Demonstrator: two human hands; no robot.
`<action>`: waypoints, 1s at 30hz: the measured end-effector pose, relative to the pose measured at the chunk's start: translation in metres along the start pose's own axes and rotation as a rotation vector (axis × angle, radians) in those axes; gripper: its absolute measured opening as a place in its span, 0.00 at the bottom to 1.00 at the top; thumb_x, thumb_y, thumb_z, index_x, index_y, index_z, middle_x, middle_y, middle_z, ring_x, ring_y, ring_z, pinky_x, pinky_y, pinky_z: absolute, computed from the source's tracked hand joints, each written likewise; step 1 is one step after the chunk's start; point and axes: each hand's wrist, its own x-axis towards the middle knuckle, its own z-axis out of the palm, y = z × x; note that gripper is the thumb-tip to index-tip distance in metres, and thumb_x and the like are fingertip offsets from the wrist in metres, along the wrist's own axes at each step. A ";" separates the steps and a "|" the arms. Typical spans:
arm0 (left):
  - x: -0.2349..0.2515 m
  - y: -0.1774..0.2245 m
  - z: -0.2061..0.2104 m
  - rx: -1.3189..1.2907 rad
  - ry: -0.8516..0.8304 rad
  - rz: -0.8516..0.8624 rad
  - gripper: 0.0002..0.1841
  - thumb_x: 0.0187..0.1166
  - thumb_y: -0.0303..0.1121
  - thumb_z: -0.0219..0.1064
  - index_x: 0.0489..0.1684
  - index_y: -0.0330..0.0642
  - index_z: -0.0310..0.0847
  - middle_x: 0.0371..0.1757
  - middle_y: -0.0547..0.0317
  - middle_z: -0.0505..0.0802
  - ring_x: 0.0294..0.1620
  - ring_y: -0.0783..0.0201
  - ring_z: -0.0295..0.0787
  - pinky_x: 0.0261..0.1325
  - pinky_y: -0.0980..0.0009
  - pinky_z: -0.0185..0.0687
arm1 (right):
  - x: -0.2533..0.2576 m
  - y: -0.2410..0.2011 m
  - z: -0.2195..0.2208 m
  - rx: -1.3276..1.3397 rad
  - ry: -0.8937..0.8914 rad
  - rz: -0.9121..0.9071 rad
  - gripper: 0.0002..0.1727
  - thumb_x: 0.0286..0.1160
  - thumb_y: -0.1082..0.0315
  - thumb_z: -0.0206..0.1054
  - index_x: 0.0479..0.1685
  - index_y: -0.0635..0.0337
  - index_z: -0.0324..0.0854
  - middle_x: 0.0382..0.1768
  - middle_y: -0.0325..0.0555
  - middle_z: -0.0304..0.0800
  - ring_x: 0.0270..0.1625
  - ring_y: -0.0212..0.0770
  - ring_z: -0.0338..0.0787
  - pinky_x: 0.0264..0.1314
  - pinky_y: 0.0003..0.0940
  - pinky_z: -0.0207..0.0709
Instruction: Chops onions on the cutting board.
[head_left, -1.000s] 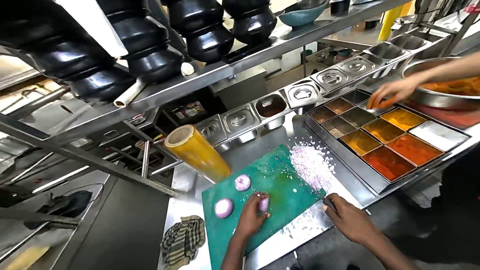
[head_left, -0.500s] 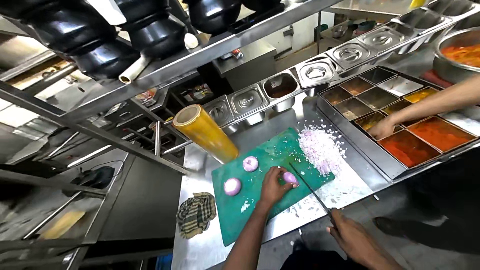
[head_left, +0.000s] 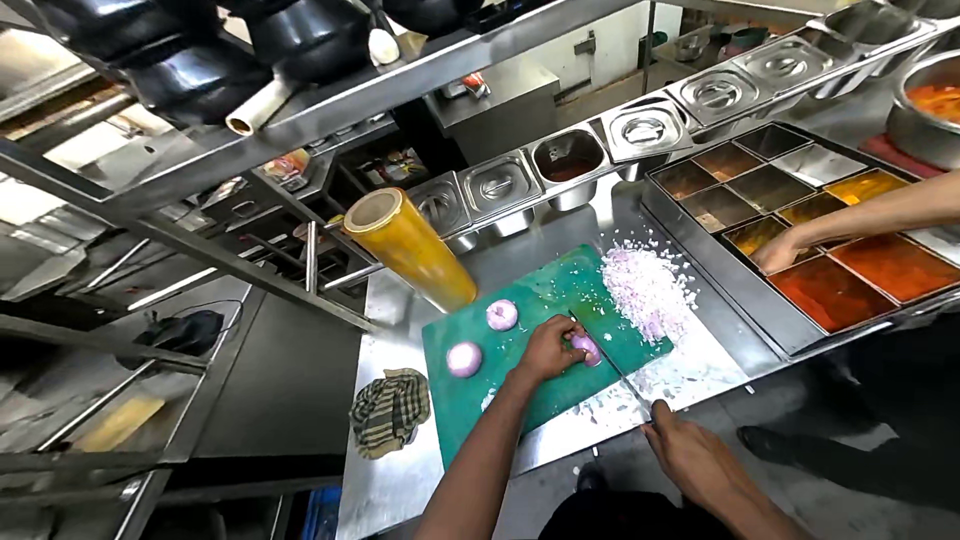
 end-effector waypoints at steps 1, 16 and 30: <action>0.001 0.001 -0.001 0.004 -0.013 -0.002 0.18 0.66 0.39 0.85 0.51 0.46 0.89 0.55 0.57 0.90 0.49 0.64 0.90 0.53 0.64 0.89 | 0.007 -0.007 -0.005 0.011 -0.028 0.005 0.26 0.92 0.45 0.47 0.69 0.57 0.71 0.39 0.58 0.91 0.45 0.63 0.94 0.46 0.60 0.86; -0.001 -0.004 0.000 0.007 0.001 0.055 0.17 0.66 0.40 0.85 0.48 0.45 0.89 0.52 0.56 0.90 0.48 0.65 0.91 0.51 0.65 0.92 | 0.002 -0.020 -0.008 0.034 -0.009 0.009 0.23 0.93 0.49 0.48 0.69 0.57 0.71 0.40 0.58 0.90 0.45 0.63 0.94 0.46 0.60 0.86; -0.002 -0.007 0.002 -0.025 0.038 0.104 0.20 0.65 0.40 0.86 0.49 0.40 0.89 0.52 0.51 0.91 0.50 0.60 0.91 0.55 0.60 0.91 | 0.002 -0.029 -0.018 -0.040 -0.095 0.054 0.21 0.93 0.50 0.48 0.65 0.57 0.72 0.39 0.55 0.89 0.47 0.59 0.94 0.49 0.56 0.85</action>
